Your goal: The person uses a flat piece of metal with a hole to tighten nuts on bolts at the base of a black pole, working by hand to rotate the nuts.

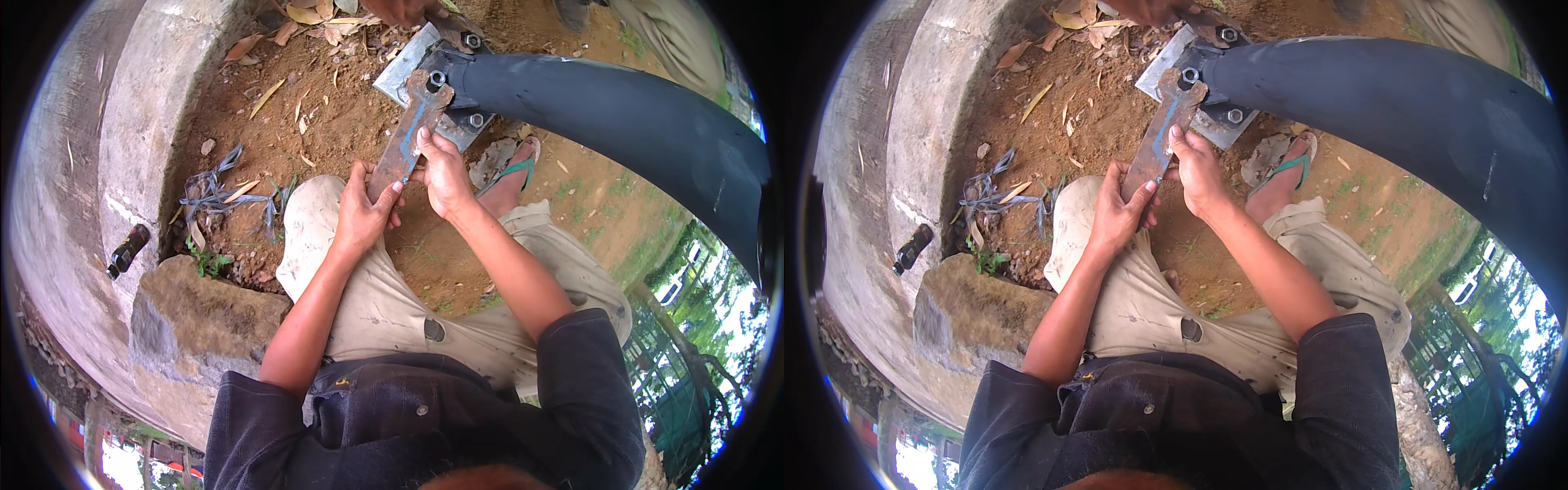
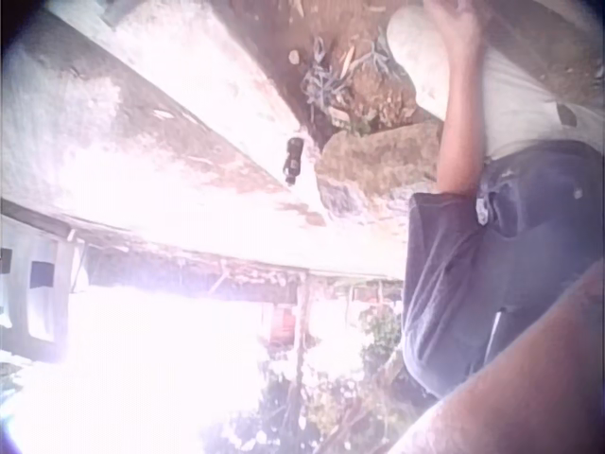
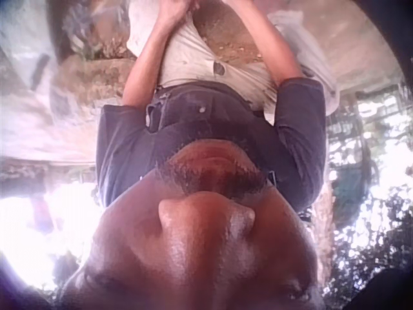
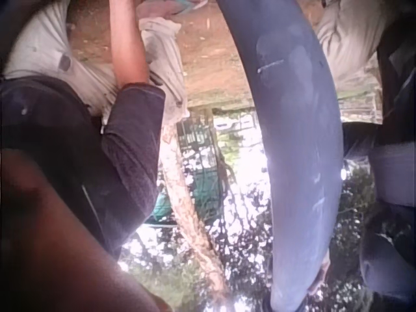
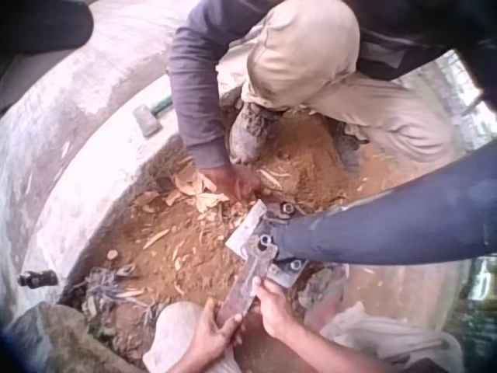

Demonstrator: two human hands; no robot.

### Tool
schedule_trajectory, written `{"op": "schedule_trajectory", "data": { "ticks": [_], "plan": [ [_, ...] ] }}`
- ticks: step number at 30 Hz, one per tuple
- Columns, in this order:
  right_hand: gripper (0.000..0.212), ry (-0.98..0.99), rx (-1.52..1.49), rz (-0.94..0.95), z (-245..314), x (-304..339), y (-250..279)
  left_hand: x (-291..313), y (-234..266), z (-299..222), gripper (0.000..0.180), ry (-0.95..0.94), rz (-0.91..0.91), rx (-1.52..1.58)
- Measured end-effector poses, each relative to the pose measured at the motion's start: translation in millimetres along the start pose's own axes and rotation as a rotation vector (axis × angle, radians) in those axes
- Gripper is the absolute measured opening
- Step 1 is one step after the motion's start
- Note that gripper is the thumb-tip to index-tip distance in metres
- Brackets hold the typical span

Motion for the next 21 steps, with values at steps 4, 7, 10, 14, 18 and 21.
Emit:
{"op": "schedule_trajectory", "data": {
  "ticks": [4,7,10,14,18,21],
  "plan": [
    [0.032,-0.019,-0.047,0.065,1.3,-7.0,-3.1,-8.8,13.8,-16.3,0.026,-0.020,0.013,-0.059],
    [0.031,-0.014,-0.091,0.066,3.8,-12.9,-13.7,-23.8,32.1,-36.0,0.024,0.085,0.094,-0.159],
    [0.030,-0.035,-0.199,0.088,3.0,-24.3,-27.7,-44.4,58.6,-66.7,0.032,0.157,0.174,-0.309],
    [0.028,0.046,-0.511,0.043,21.1,-54.4,-83.3,-113.8,91.5,-168.9,0.034,0.033,0.346,-0.817],
    [0.026,0.121,-0.840,-0.011,37.6,-98.4,-116.4,-185.2,68.9,-251.5,0.027,0.185,0.499,-1.054],
    [0.030,0.102,-0.744,0.076,43.5,-81.0,-124.5,-169.4,70.0,-267.4,0.028,0.054,0.469,-1.125]
  ]
}}
Point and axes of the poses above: each hand's wrist, its own x-axis away from the middle knuckle, its own y-axis out of the back of the hand, z = x × y, the point moved 7 cm from there along -x, towards the middle knuckle, and after that the axes turned 3 degrees about z, right-handed, at the moved point
